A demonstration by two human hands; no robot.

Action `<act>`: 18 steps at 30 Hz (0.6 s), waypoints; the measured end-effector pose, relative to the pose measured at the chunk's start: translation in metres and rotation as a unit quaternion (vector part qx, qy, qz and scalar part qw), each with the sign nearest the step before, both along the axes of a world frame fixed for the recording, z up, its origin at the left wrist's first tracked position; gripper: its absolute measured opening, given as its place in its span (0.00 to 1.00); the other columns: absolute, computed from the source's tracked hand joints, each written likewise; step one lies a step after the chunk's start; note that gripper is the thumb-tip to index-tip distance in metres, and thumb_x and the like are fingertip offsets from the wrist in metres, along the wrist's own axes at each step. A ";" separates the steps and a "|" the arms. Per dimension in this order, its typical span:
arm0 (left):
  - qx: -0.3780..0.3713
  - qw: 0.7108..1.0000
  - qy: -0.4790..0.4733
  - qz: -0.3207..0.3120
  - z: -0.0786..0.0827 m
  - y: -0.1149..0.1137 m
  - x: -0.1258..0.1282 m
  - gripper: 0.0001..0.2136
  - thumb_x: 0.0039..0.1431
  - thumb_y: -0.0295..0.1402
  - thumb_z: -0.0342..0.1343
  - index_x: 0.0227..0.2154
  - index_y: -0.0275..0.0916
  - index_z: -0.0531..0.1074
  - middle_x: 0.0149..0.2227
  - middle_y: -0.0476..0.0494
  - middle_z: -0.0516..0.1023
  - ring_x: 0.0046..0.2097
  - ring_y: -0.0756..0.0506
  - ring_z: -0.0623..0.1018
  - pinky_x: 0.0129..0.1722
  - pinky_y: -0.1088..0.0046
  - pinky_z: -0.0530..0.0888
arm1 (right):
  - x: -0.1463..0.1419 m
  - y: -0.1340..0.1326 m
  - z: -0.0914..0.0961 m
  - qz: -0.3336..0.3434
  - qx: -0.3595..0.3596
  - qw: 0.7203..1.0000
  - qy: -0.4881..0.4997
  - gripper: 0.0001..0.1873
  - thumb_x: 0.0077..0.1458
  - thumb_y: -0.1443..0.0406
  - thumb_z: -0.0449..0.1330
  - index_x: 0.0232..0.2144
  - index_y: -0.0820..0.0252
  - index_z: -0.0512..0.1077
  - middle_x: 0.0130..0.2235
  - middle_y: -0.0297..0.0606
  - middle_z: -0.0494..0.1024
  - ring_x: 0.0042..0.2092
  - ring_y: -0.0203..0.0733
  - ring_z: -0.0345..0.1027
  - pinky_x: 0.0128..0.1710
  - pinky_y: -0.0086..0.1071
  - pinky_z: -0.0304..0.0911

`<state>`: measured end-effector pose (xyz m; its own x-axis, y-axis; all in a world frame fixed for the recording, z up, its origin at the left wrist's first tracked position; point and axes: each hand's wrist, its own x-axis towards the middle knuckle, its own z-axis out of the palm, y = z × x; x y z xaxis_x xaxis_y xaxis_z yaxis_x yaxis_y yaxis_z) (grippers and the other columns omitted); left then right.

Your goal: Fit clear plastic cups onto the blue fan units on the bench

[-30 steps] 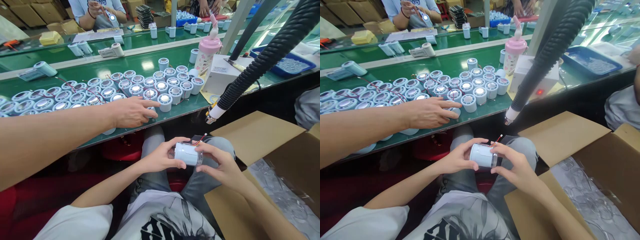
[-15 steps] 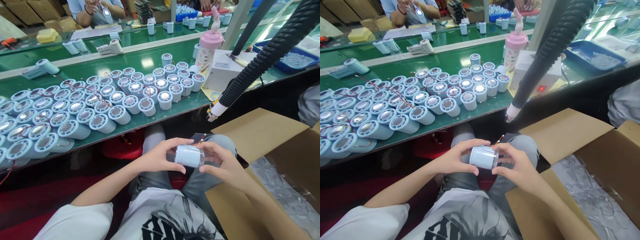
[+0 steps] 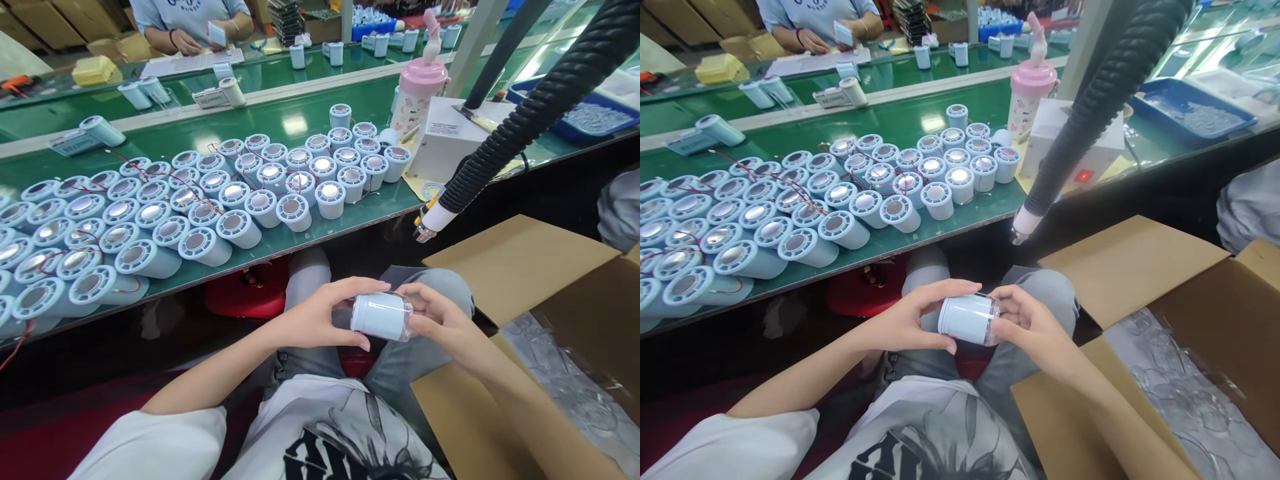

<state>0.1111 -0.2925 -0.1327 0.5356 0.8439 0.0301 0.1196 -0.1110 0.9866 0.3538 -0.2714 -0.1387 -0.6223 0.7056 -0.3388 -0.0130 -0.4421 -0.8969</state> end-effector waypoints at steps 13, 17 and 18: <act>0.015 0.999 -0.028 -0.013 -0.001 0.000 0.001 0.35 0.47 0.31 0.69 0.59 0.49 0.65 0.62 0.39 0.66 0.64 0.38 0.65 0.60 0.60 0.68 | -0.008 -0.002 0.002 0.017 -0.102 0.994 -0.017 0.27 0.54 0.41 0.58 0.35 0.59 0.63 0.24 0.33 0.76 0.24 0.35 0.73 0.23 0.23 0.69; 0.025 0.999 -0.032 -0.016 -0.001 -0.001 0.002 0.36 0.46 0.30 0.69 0.59 0.49 0.65 0.63 0.39 0.65 0.64 0.38 0.65 0.60 0.60 0.68 | -0.011 -0.002 0.001 0.033 -0.144 0.989 -0.008 0.30 0.53 0.38 0.55 0.32 0.60 0.65 0.22 0.36 0.77 0.19 0.33 0.70 0.17 0.19 0.65; 0.028 0.999 -0.032 -0.015 -0.001 -0.001 0.002 0.36 0.46 0.29 0.70 0.59 0.49 0.66 0.63 0.39 0.65 0.64 0.38 0.65 0.60 0.60 0.68 | -0.012 -0.002 0.000 0.040 -0.158 0.987 -0.004 0.31 0.54 0.38 0.54 0.32 0.61 0.66 0.23 0.37 0.77 0.19 0.32 0.70 0.16 0.18 0.64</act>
<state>0.1133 -0.2935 -0.1335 0.5563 0.8234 0.1123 0.0519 -0.1693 0.9842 0.3418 -0.2731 -0.1387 -0.6682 0.5126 -0.5393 0.0403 -0.6989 -0.7141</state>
